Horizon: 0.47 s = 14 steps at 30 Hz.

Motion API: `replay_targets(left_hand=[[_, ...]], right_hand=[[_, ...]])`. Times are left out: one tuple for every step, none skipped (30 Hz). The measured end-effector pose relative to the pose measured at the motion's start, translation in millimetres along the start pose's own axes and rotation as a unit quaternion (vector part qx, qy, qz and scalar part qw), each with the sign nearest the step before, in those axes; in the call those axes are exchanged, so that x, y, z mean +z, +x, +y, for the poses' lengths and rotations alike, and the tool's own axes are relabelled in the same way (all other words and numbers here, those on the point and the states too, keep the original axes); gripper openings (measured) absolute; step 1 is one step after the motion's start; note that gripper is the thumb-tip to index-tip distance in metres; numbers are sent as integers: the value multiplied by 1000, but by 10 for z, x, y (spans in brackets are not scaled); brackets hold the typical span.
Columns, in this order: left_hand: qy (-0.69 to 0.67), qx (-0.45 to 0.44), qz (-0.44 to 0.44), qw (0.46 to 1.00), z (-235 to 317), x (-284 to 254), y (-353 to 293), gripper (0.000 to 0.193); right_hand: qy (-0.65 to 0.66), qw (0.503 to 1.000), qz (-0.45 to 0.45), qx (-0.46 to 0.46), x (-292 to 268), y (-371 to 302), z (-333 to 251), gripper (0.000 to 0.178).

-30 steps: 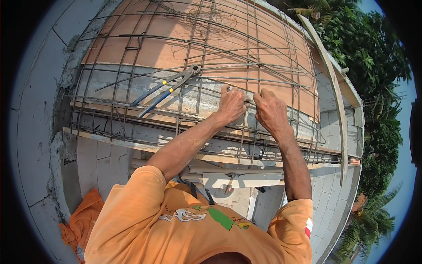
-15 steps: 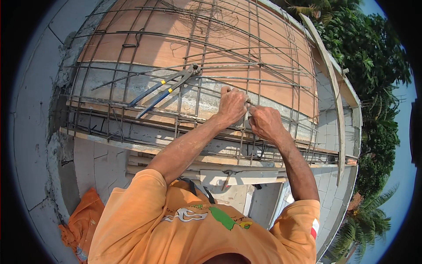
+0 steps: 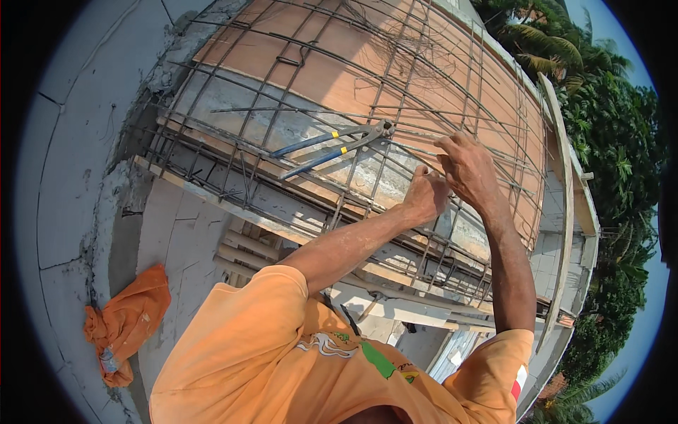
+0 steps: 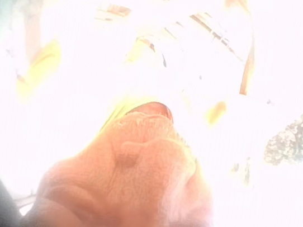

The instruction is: The person places bundles of thin wire into a concrete reinforcement structure and ties them together by hand and using pliers.

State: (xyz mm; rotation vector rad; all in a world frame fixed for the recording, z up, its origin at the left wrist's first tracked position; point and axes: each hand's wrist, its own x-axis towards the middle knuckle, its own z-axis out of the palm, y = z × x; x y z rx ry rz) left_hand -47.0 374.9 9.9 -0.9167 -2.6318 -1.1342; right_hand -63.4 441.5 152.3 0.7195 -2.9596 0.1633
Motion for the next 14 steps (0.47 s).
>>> replay_targets(left_hand=[[-16,-13,30,999,13,53,5,9],[-159,-28,145,976,-190,327,-79,21],[-385,-107,124,908,-287,482,-149,14],[-231,-33,57,971,-108,323,-77,11],[-58,37,-6,998,-17,98,-23,10],[-46,43,8,998,-9,49,-30,11],[-28,38,22,999,5,51,-67,13],[-9,30,28,999,-17,46,-82,13],[-11,30,39,999,43,109,-50,11],[-14,29,50,998,91,128,-29,9],[4,17,57,998,32,102,-65,9],[14,10,57,998,6,85,-78,8],[24,4,57,998,-33,68,-88,7],[24,11,62,998,-31,11,-50,7]], right_hand=[[38,999,12,-7,29,138,-213,25],[130,989,-33,63,192,308,-487,29],[115,982,-97,114,342,432,-754,40],[131,969,-110,181,477,407,-755,46],[155,952,-122,236,656,441,-765,53],[159,955,-110,226,744,525,-829,53],[171,939,-105,280,851,587,-919,54],[183,919,-102,334,965,640,-1003,56],[185,920,-94,331,1109,596,-948,56],[172,929,-14,327,1258,532,-877,58],[169,935,58,306,1359,558,-961,62],[211,918,55,331,1305,607,-1053,59],[217,920,55,323,1341,632,-1108,59],[342,861,78,369,1356,610,-1051,53]])
